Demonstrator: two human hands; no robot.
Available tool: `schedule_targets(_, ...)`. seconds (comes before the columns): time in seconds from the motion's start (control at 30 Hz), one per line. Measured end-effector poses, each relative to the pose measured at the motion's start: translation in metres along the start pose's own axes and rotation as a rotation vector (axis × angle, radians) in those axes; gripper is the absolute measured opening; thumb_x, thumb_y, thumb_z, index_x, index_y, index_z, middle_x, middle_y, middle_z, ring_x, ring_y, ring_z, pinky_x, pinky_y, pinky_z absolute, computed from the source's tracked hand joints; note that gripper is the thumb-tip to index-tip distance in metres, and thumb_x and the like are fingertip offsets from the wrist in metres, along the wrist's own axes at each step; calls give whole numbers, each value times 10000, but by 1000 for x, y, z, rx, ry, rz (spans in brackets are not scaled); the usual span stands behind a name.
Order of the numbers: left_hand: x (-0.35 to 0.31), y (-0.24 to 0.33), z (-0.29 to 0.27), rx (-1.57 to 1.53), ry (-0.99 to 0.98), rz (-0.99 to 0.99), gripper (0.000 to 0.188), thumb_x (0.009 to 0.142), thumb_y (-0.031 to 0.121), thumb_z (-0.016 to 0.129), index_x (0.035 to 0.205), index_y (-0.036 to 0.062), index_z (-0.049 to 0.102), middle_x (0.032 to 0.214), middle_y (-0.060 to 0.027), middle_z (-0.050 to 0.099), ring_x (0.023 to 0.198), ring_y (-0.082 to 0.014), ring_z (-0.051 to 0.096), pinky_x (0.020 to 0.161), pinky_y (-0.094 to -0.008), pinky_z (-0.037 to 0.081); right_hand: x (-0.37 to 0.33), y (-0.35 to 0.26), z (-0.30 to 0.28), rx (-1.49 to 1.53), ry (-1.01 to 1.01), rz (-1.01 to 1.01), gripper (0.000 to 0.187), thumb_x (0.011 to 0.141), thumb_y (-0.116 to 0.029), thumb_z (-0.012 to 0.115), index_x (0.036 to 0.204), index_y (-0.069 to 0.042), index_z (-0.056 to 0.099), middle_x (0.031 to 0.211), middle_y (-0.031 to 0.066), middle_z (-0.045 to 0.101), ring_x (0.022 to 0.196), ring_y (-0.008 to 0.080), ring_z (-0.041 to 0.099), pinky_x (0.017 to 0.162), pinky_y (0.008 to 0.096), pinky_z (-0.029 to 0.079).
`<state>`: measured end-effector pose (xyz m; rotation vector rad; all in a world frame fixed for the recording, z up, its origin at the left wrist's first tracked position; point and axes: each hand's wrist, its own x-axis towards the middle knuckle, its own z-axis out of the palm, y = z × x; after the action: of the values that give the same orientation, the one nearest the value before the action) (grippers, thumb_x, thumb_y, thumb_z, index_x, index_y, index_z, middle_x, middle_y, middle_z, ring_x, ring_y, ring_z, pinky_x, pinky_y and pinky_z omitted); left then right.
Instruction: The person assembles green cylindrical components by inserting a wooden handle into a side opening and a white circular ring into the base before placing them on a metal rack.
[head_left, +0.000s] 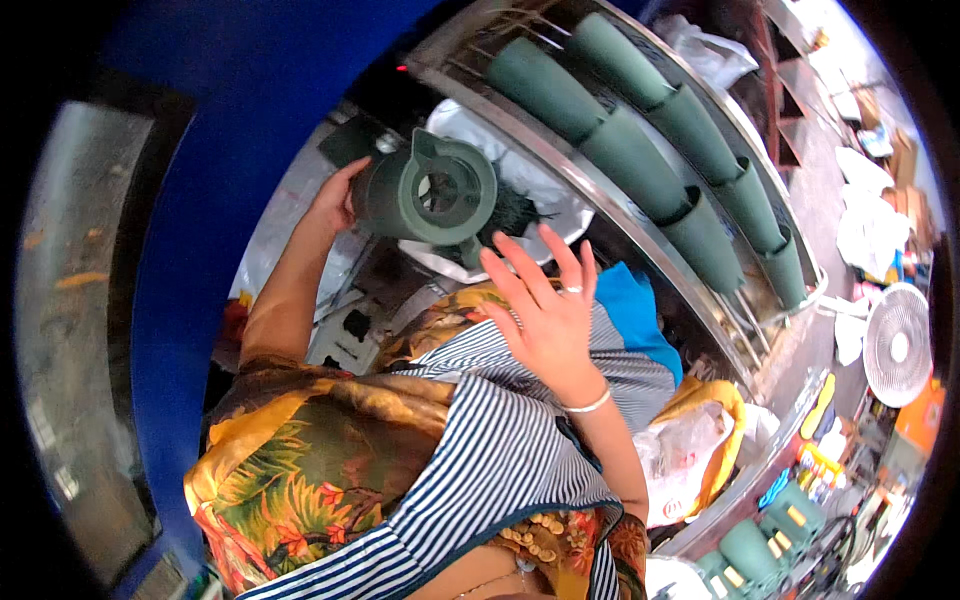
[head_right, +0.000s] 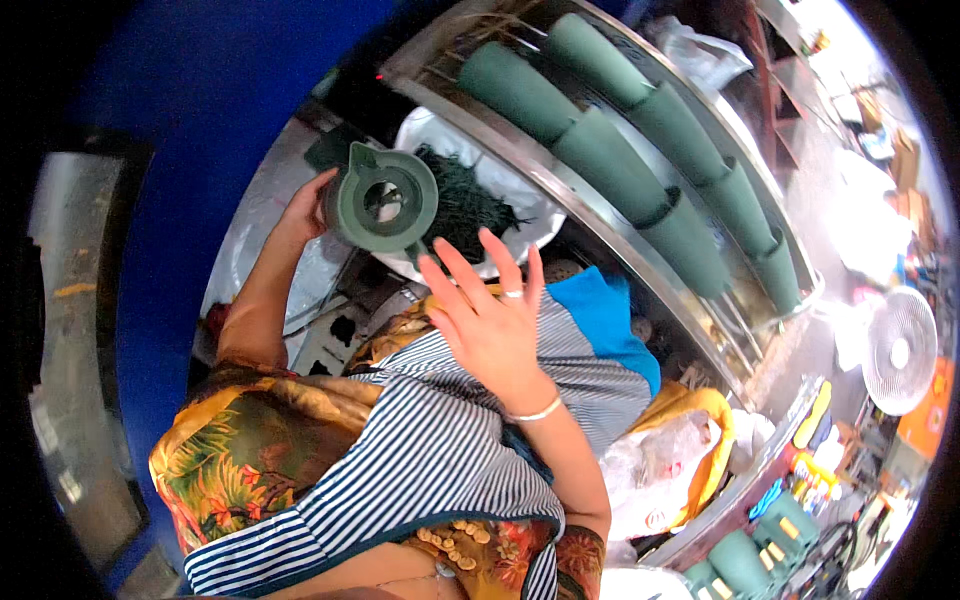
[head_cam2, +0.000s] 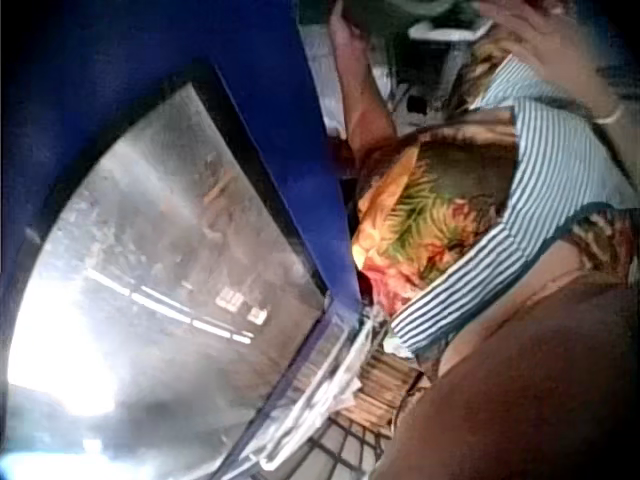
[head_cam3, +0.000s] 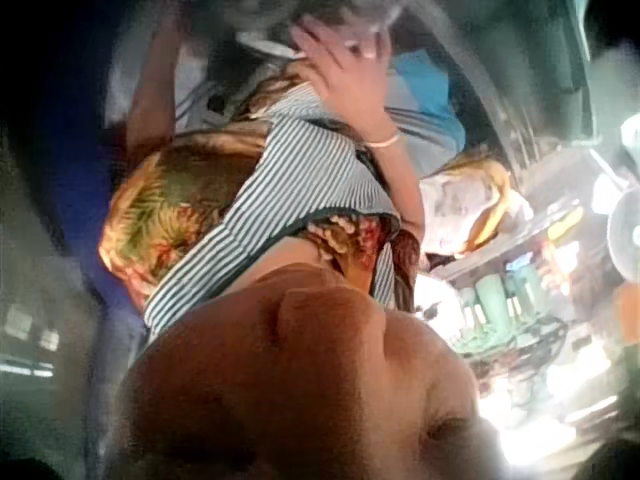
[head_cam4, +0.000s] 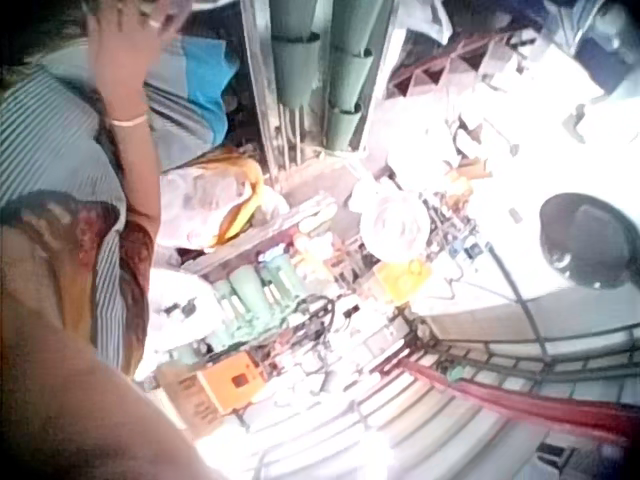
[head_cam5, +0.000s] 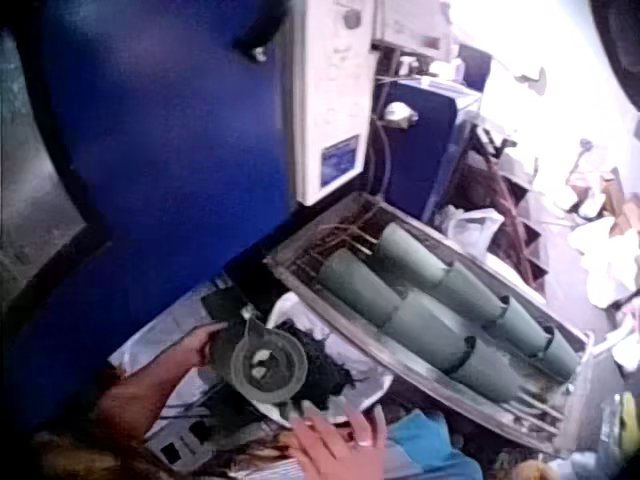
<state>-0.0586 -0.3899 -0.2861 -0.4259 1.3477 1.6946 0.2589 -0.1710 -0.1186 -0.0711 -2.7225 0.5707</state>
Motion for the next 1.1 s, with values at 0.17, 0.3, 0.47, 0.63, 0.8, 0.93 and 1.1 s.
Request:
schedule_targets(0.17,50,-17,73,37,-169,21,392,851,387,677,1090,77,667,1068,-51,683,989,-220,622,912,-390,469,1,9,1,-69,128,148,560,739,-392,709,1266,-234,603,1354,-6,523,1343,327,346,1110,594,138)
schedule_targets(0.3,80,-34,89,91,-220,-51,390,886,374,643,1113,57,655,1077,-64,678,995,-225,631,896,-365,483,7,4,-3,-130,136,202,534,719,-437,707,1212,-250,622,1331,-17,520,1342,331,335,1086,640,147)
schedule_targets(0.47,56,-51,113,144,-261,-65,371,926,360,596,1118,45,644,1081,-83,676,980,-219,640,895,-345,484,11,9,18,-150,65,259,542,679,-403,753,1180,-234,635,1325,-22,510,1358,355,299,1025,737,162)
schedule_targets(0.63,46,-54,107,35,-421,-1,359,949,334,569,1136,35,636,1092,-70,676,988,-201,637,889,-341,486,20,1,28,-152,45,216,569,643,-391,782,1167,-218,644,1311,-26,518,1358,380,285,1009,754,174)
schedule_targets(0.8,66,-54,109,6,-411,-2,307,941,303,593,1093,42,652,1039,-66,689,934,-196,653,843,-346,517,30,4,28,-129,-158,310,558,635,-414,787,1135,-203,656,1257,-5,541,1317,410,336,1001,747,196)
schedule_targets(0.93,50,-63,123,17,-447,6,315,947,314,584,1102,47,647,1034,-65,691,927,-200,656,847,-360,521,38,9,22,-147,-158,291,564,678,-489,742,1158,-213,635,1256,26,563,1285,424,375,997,707,240)
schedule_targets(1.1,86,-93,92,-123,-366,-137,329,948,332,565,1109,57,645,1145,-104,660,1026,-265,641,911,-434,509,24,29,-16,17,219,291,511,754,-473,715,1165,-178,643,1235,52,588,1253,383,414,1021,531,315)
